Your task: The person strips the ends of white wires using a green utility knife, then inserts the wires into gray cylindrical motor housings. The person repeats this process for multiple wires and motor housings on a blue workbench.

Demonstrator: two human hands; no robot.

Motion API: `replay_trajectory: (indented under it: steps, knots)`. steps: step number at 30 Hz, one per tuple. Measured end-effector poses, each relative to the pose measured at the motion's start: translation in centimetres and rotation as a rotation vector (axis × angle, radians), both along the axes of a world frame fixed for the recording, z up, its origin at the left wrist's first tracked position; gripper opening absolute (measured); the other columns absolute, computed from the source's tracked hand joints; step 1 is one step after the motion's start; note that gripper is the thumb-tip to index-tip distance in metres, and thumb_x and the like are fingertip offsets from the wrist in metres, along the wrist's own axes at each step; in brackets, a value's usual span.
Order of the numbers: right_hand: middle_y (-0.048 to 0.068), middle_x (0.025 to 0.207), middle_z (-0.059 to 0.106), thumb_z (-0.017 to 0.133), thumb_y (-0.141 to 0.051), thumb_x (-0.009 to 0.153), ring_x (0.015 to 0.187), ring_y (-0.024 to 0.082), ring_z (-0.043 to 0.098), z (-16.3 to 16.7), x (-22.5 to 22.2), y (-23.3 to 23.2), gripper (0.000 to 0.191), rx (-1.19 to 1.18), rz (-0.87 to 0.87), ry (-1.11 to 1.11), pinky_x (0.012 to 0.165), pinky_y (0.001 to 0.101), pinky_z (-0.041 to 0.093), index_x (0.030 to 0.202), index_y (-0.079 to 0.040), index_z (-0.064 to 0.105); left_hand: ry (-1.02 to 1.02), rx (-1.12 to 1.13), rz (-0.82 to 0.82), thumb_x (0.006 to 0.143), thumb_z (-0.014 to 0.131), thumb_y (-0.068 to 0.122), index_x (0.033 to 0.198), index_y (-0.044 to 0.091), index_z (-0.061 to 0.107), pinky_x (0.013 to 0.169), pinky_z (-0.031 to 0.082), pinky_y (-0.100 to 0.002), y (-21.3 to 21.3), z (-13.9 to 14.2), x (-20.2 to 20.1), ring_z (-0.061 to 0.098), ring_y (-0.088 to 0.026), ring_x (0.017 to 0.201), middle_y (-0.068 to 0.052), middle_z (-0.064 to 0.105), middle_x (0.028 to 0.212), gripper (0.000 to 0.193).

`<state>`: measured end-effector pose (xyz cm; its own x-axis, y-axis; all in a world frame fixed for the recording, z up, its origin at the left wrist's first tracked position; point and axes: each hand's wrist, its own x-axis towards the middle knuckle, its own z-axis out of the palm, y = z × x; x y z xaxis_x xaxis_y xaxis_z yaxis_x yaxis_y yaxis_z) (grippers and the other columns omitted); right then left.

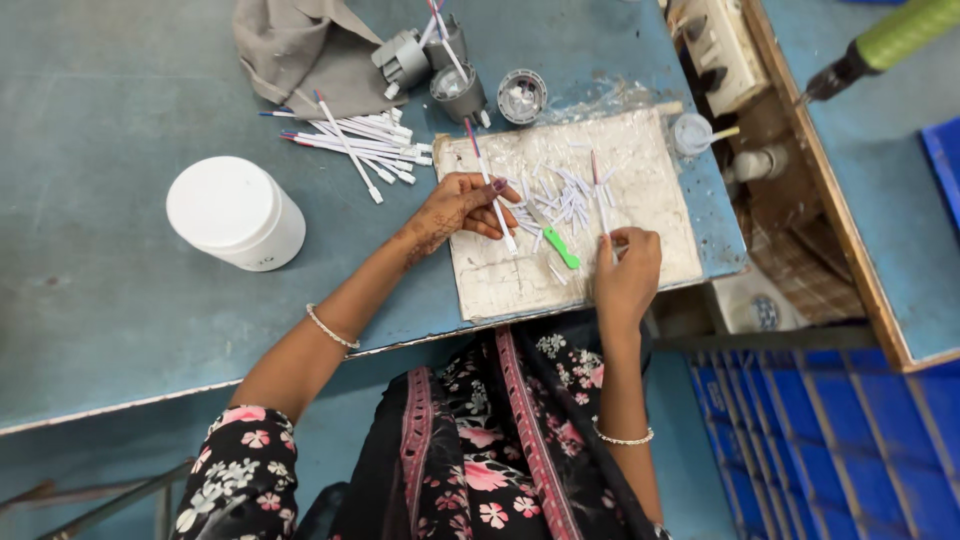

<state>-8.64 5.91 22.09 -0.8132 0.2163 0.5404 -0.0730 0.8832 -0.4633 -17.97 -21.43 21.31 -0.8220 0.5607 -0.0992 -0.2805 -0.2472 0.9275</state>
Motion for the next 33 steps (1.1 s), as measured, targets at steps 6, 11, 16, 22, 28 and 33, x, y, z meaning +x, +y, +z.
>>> replay_trajectory:
  steps: [6,11,16,22,28,33]
  knots:
    - [0.004,0.091,0.069,0.067,-0.012,0.100,0.078,0.011,0.061,0.1,-2.4,1.0,0.013,-0.868,0.274,-0.085,0.071,0.0250,0.050,0.104,-0.001,0.069,0.056,-0.049,0.007,0.102,0.056,0.040,0.122,-0.001,0.066,0.069,0.065,-0.030,1.6,-0.2,0.7,0.077,-0.020,0.079,-0.015,0.076,0.098,0.046]
    - [0.002,0.092,0.066,0.065,-0.012,0.103,0.081,0.005,0.059,1.7,-0.2,-4.7,0.013,-0.968,0.514,-0.124,0.069,0.0216,0.046,0.106,0.000,0.066,0.132,0.052,0.165,0.104,0.058,0.032,0.131,0.002,0.064,0.074,0.068,-0.031,4.5,1.3,3.5,0.073,-0.016,0.087,-0.010,0.073,0.102,0.041]
    - [0.002,0.092,0.061,0.061,-0.011,0.111,0.075,0.006,0.053,6.3,-0.9,-8.3,0.013,-0.990,0.616,-0.054,0.065,0.0218,0.043,0.109,0.002,0.062,0.477,-0.147,0.415,0.107,0.057,0.034,0.130,0.009,0.070,0.073,0.067,-0.026,4.7,6.6,4.7,0.074,-0.012,0.084,-0.004,0.057,0.100,0.037]
    - [0.002,0.100,0.064,0.057,-0.009,0.111,0.083,0.007,0.060,10.9,-1.2,-10.0,0.018,-0.767,0.849,-0.050,0.072,0.0212,0.049,0.124,0.004,0.059,0.765,-0.283,0.630,0.109,0.061,0.038,0.134,0.018,0.072,0.075,0.061,-0.026,2.6,9.5,4.3,0.066,-0.012,0.089,-0.005,0.053,0.106,0.033]
    - [0.005,0.084,0.064,0.060,-0.011,0.107,0.069,0.009,0.056,7.7,-7.6,-12.8,0.012,-0.533,0.809,-0.203,0.062,0.0255,0.046,0.111,-0.002,0.067,0.684,-0.909,1.234,0.104,0.073,0.056,0.153,0.005,0.037,0.112,0.045,-0.045,-5.3,2.5,1.6,0.050,-0.039,0.131,-0.021,0.047,0.138,0.079]
    - [0.014,0.096,0.068,0.066,-0.007,0.103,0.085,0.029,0.066,3.3,-14.9,-20.1,0.006,-0.315,1.027,0.056,0.080,0.0380,0.055,0.107,-0.003,0.065,0.029,-0.605,1.108,0.089,0.068,0.062,0.155,0.003,0.029,0.105,0.046,-0.040,-8.7,-3.0,-0.7,0.048,-0.034,0.125,-0.024,0.043,0.136,0.097]
